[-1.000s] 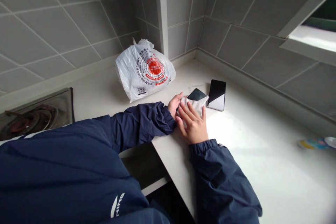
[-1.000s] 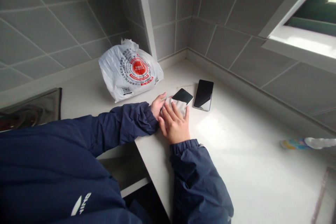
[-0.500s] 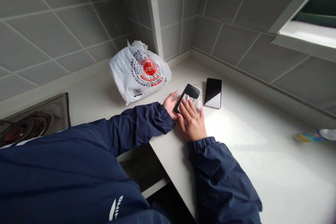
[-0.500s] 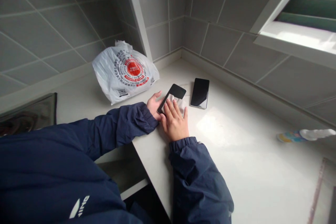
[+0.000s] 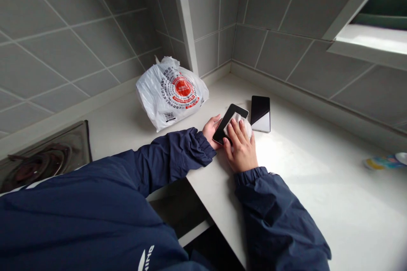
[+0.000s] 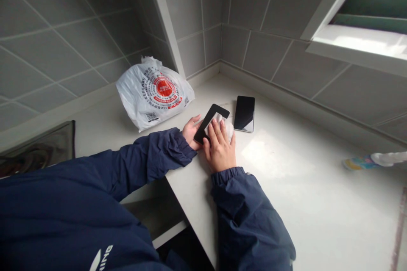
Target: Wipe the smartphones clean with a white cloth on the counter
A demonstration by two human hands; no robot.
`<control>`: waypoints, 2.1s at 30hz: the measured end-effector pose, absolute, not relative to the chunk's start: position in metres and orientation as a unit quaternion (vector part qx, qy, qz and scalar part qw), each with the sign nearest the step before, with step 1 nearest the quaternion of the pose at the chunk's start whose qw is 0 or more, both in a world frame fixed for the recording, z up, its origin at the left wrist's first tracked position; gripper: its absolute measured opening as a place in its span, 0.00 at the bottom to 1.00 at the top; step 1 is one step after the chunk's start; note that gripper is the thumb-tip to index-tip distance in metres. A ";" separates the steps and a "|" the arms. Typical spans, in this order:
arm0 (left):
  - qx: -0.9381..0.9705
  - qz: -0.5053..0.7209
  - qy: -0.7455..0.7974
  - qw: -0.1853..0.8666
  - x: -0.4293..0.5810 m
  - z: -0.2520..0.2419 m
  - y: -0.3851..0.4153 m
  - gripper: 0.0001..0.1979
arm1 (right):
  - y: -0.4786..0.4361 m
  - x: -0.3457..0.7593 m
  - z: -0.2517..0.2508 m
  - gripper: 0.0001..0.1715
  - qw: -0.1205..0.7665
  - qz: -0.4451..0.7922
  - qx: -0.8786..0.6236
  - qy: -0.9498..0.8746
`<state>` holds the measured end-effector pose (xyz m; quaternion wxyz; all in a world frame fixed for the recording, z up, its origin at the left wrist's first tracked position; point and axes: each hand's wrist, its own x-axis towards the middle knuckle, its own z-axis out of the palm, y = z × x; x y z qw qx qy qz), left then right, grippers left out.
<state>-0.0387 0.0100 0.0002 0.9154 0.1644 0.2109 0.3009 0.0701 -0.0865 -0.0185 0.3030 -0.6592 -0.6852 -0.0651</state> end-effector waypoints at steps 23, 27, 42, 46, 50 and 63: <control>0.144 0.294 0.234 0.916 -0.039 0.004 0.014 0.22 | -0.083 0.073 -0.022 0.28 0.338 -0.058 -0.635 -0.692; 0.141 0.298 0.238 0.914 -0.040 0.004 0.014 0.22 | -0.083 0.072 -0.022 0.28 0.337 -0.066 -0.631 -0.696; 0.183 0.260 0.206 0.925 -0.035 0.009 0.008 0.24 | -0.083 0.074 -0.024 0.36 0.341 -0.108 -0.669 -0.652; 0.175 0.258 0.216 0.925 -0.035 0.013 0.007 0.24 | -0.082 0.075 -0.025 0.37 0.343 -0.107 -0.673 -0.647; 0.186 0.256 0.214 0.924 -0.036 0.013 0.005 0.25 | -0.082 0.076 -0.026 0.38 0.351 -0.113 -0.687 -0.626; 0.198 0.282 0.200 0.917 -0.036 0.001 0.006 0.23 | -0.083 0.072 -0.023 0.37 0.336 -0.105 -0.678 -0.645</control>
